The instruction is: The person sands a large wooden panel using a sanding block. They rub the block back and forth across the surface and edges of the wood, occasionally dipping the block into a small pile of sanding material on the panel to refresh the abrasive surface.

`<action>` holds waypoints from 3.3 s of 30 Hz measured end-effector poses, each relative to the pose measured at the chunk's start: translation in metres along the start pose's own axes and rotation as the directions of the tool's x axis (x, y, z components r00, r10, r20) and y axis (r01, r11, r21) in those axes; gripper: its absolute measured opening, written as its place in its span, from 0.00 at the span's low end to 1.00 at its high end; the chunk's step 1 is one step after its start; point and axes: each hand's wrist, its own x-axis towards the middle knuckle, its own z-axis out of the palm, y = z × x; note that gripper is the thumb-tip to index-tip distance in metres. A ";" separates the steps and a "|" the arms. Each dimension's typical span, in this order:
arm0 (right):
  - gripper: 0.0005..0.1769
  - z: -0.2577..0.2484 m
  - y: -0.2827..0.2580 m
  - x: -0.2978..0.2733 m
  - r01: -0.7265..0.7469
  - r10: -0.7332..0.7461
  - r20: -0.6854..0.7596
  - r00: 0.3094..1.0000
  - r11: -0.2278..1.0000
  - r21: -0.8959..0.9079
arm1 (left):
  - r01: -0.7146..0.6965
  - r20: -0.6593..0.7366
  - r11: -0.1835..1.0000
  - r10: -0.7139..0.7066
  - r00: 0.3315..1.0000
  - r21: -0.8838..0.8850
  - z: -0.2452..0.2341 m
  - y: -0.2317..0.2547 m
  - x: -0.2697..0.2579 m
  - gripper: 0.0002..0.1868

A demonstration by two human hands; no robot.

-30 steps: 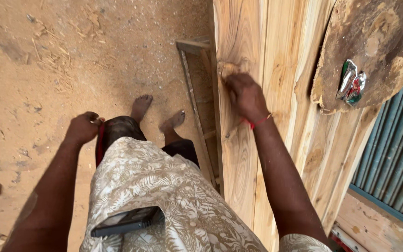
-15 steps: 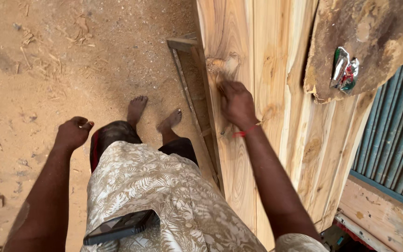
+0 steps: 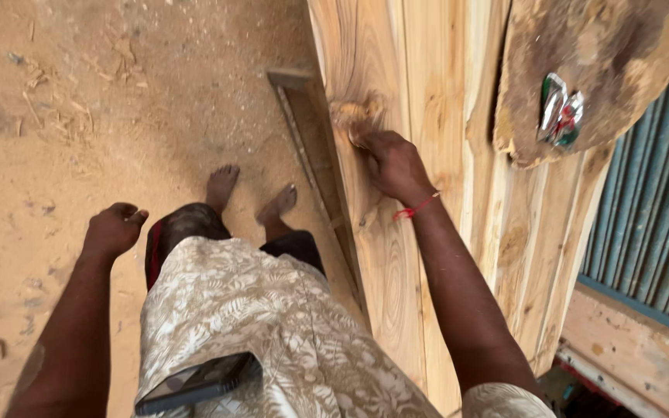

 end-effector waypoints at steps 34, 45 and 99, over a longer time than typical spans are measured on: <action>0.14 -0.035 0.055 0.030 0.017 -0.015 0.053 0.998 1.000 -0.024 | 0.045 0.033 0.999 -0.044 0.998 -0.005 -0.027 0.030 -0.003 0.28; 0.15 -0.015 0.034 0.027 -0.214 0.227 -0.183 0.957 0.973 0.089 | -0.047 0.009 0.996 0.047 0.999 0.071 -0.008 -0.006 0.023 0.29; 0.18 -0.064 -0.007 0.027 -0.393 0.693 0.047 0.719 0.350 0.850 | -0.818 0.080 0.559 0.829 0.553 -0.136 -0.128 0.408 0.005 0.31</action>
